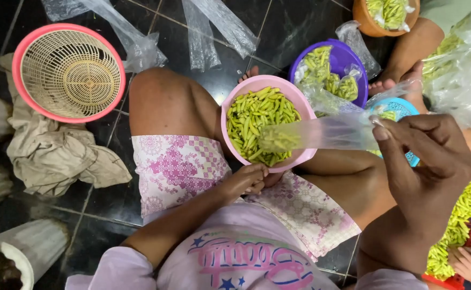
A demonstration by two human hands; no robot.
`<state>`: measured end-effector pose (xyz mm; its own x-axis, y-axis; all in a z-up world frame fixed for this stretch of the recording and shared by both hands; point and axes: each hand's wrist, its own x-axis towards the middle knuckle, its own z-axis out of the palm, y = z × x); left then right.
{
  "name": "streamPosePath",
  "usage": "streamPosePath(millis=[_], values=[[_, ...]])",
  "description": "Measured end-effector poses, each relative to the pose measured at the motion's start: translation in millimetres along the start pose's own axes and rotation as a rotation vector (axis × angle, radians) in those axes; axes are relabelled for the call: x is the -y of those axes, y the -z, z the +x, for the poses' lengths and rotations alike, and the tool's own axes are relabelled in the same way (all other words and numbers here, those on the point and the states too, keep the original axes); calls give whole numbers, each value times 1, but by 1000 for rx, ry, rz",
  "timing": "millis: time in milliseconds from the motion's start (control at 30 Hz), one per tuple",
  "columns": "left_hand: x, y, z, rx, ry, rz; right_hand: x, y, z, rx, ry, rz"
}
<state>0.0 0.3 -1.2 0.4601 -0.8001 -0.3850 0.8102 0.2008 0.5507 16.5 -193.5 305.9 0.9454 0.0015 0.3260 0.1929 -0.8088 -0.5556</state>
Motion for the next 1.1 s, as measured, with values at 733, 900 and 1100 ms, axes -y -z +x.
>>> streamPosePath(millis=[733,900,1100], values=[[-10,-7,-4,-48,58,110,-106,51,-25,-255,-250,198],[-15,-14,-13,-36,2,108,-206,47,-40,-493,-489,550],[-9,-6,-6,-57,23,160,-374,57,-101,-1020,-789,1128]])
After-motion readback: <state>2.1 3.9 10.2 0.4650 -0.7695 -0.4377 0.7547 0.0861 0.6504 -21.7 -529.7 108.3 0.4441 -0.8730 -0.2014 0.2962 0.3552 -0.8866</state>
